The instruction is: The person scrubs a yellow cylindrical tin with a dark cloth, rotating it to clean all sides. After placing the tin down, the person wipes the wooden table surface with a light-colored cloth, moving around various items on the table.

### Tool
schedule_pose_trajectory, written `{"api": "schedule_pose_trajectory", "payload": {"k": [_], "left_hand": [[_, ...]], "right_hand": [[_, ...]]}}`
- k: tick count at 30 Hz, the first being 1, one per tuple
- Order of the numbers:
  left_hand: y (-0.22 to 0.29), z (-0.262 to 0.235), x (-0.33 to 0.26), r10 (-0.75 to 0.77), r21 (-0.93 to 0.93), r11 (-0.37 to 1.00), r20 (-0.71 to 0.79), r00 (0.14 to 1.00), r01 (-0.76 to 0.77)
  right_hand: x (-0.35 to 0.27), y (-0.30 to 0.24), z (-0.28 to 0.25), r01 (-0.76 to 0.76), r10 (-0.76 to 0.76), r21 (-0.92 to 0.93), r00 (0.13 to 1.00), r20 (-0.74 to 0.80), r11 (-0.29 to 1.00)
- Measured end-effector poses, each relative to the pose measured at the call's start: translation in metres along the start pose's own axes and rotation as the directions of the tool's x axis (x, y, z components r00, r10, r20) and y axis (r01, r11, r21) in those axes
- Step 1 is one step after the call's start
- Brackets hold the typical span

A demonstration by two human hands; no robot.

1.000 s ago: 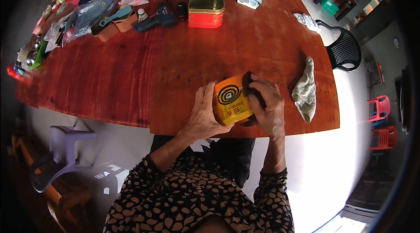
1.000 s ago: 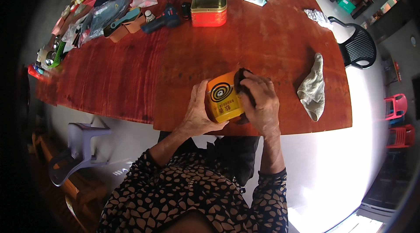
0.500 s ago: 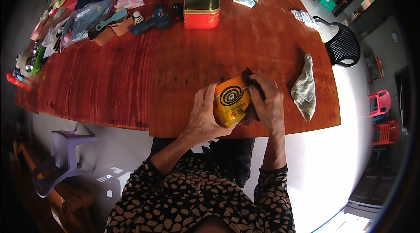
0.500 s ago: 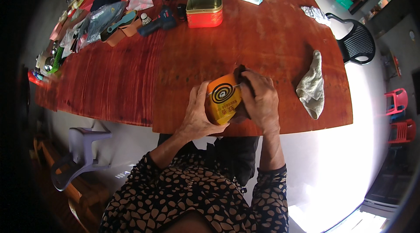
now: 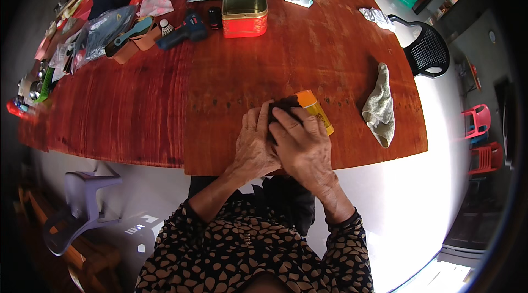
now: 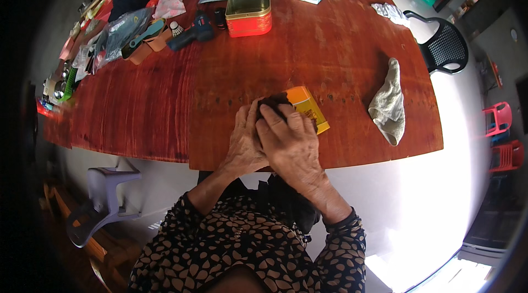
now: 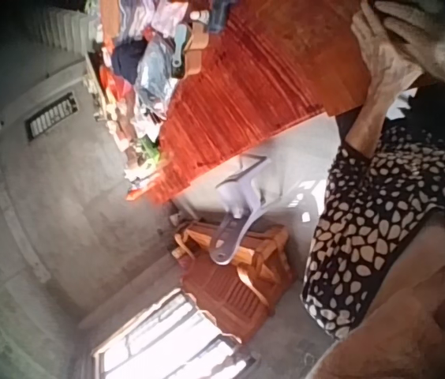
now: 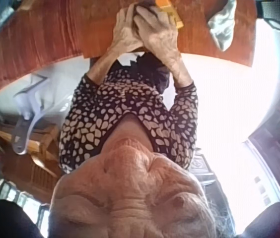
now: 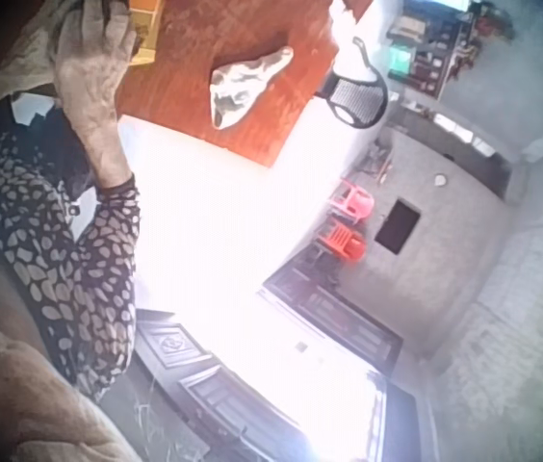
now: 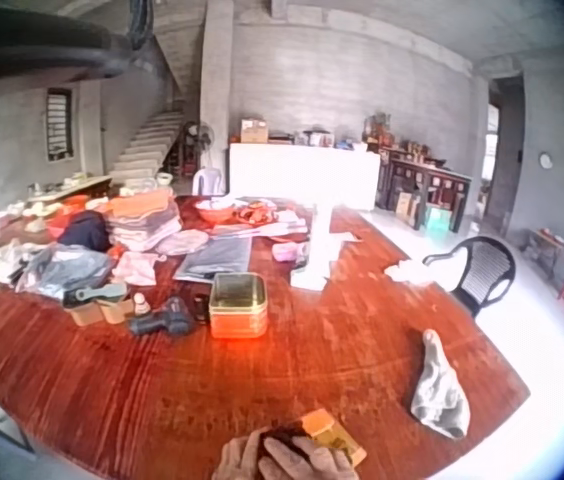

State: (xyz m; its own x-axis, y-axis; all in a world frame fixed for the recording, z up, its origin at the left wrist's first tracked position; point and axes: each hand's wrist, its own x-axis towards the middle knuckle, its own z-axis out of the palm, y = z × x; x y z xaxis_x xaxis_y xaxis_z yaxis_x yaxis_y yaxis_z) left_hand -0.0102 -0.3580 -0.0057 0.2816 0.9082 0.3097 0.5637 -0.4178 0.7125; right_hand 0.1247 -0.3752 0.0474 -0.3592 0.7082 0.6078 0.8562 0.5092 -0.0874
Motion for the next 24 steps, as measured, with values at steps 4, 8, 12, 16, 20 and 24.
{"api": "schedule_pose_trajectory", "payload": {"k": [4,8,12,16,20,24], "left_hand": [[0.015,-0.007,0.005,-0.055,0.006,0.998,0.04,0.998,0.055],[0.011,-0.004,0.003,-0.079,-0.003,0.997,0.057,0.995,0.079],[0.012,-0.002,0.005,-0.111,0.025,0.994,0.066,0.992,0.109],[0.015,-0.01,0.004,-0.166,0.043,0.986,0.102,0.981,0.162],[0.007,-0.008,0.001,-0.128,-0.031,0.991,0.08,0.989,0.13],[0.009,-0.005,0.002,-0.146,0.0,0.989,0.101,0.984,0.147]], "right_hand": [[0.006,0.029,-0.007,-0.185,0.188,0.168,0.982,0.0,0.968],[0.009,0.068,0.001,-0.358,0.343,0.371,0.933,0.108,0.857],[0.006,0.068,0.005,-0.259,0.275,0.324,0.961,-0.003,0.91],[-0.008,0.018,-0.007,-0.058,0.059,0.037,0.998,-0.023,0.998],[-0.029,-0.006,-0.014,0.008,-0.008,-0.054,1.0,0.001,0.999],[-0.038,0.02,-0.024,-0.242,0.25,0.099,0.966,-0.071,0.965]]}}
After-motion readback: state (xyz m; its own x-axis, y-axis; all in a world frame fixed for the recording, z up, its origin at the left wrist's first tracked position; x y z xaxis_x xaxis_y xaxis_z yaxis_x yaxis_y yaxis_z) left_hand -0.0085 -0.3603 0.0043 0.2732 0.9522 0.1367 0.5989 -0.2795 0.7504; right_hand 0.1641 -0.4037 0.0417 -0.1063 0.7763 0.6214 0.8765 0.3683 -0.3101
